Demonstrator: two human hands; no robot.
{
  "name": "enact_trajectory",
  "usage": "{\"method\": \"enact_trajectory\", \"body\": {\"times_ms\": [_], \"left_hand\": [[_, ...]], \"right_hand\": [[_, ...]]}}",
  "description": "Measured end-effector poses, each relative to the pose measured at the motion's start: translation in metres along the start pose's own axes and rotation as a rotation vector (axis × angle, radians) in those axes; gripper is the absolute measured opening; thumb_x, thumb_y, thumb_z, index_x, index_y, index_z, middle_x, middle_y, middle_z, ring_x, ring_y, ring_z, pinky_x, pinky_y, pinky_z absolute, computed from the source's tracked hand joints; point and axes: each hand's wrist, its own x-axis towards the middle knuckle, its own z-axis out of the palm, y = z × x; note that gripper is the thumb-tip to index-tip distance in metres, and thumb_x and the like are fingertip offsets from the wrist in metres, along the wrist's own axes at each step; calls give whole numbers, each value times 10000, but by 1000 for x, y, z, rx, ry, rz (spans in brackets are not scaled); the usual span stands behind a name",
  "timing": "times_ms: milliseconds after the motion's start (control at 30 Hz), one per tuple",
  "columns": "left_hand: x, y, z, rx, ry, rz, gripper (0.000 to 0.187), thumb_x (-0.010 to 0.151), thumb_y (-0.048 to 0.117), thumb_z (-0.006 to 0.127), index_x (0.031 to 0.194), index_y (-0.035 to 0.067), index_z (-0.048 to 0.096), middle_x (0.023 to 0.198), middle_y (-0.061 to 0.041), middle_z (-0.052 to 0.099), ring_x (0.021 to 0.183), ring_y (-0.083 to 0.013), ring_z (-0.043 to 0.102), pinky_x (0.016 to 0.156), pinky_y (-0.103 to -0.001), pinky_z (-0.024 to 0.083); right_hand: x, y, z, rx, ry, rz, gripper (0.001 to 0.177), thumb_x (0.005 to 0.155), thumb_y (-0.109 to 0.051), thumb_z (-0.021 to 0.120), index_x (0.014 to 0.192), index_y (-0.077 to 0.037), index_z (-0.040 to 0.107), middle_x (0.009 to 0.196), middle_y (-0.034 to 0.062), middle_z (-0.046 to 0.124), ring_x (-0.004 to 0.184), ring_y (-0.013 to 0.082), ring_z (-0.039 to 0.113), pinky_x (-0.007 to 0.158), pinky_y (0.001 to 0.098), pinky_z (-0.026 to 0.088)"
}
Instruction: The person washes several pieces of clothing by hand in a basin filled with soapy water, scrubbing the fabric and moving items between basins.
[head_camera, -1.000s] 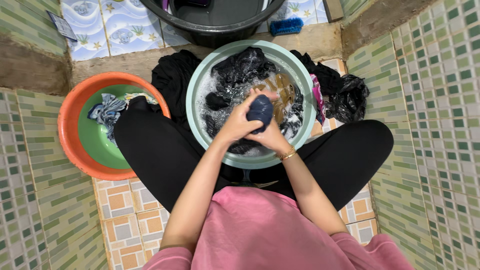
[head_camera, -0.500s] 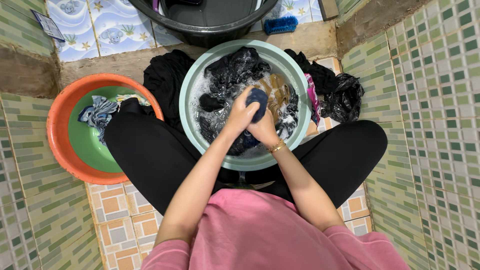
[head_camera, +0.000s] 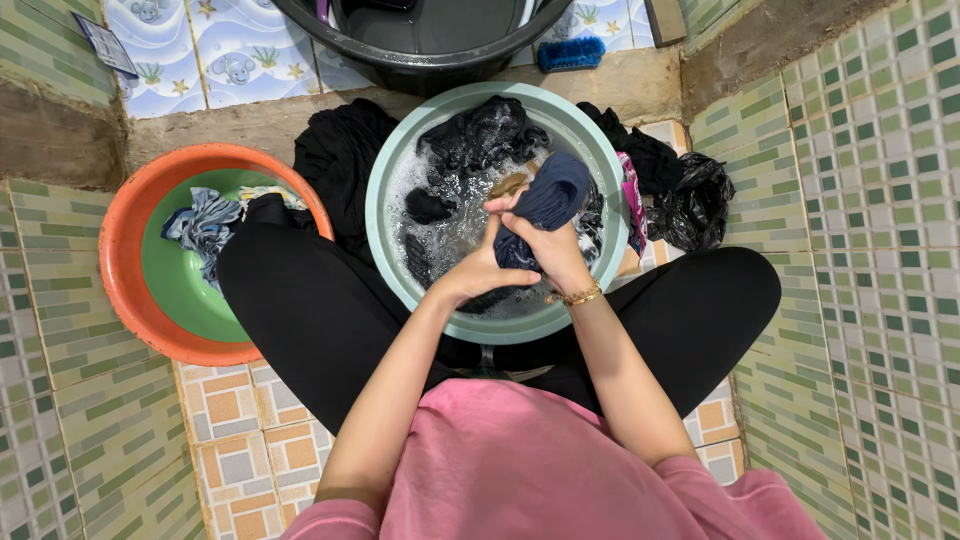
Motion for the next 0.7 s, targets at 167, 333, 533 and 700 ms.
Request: {"method": "enact_trajectory", "body": {"times_ms": [167,333,533,700], "left_hand": [[15,-24,10,-320,53,-197,1124,720,74,801,1573,26,70,1210,-136,562,975,-194,609,766,-335,545],[22,-39,19,-193,208,-185,929,767,99,776,1555,74,286,1004,-49,647,698,-101,589,568,-259,505],[28,-41,22,-79,261,-224,810,782,170,781,1501,67,425,944,-72,642,585,-114,570,440,-263,459],[29,-24,14,24,287,-136,1001,697,176,797,1537,130,254,1174,-130,562,942,-267,615,739,-384,552]], "right_hand": [[12,10,7,199,112,80,111,925,-4,702,910,-55,605,795,39,655,698,141,656,669,297,556],[23,52,-10,31,219,49,144,924,-4,732,866,-9,599,718,42,624,613,158,611,586,301,509],[30,80,-21,199,290,95,77,900,-34,690,866,-19,622,699,46,629,589,151,611,561,296,527],[24,59,-24,81,264,117,278,990,-150,726,1138,-9,538,967,73,648,850,145,643,743,287,533]]}}
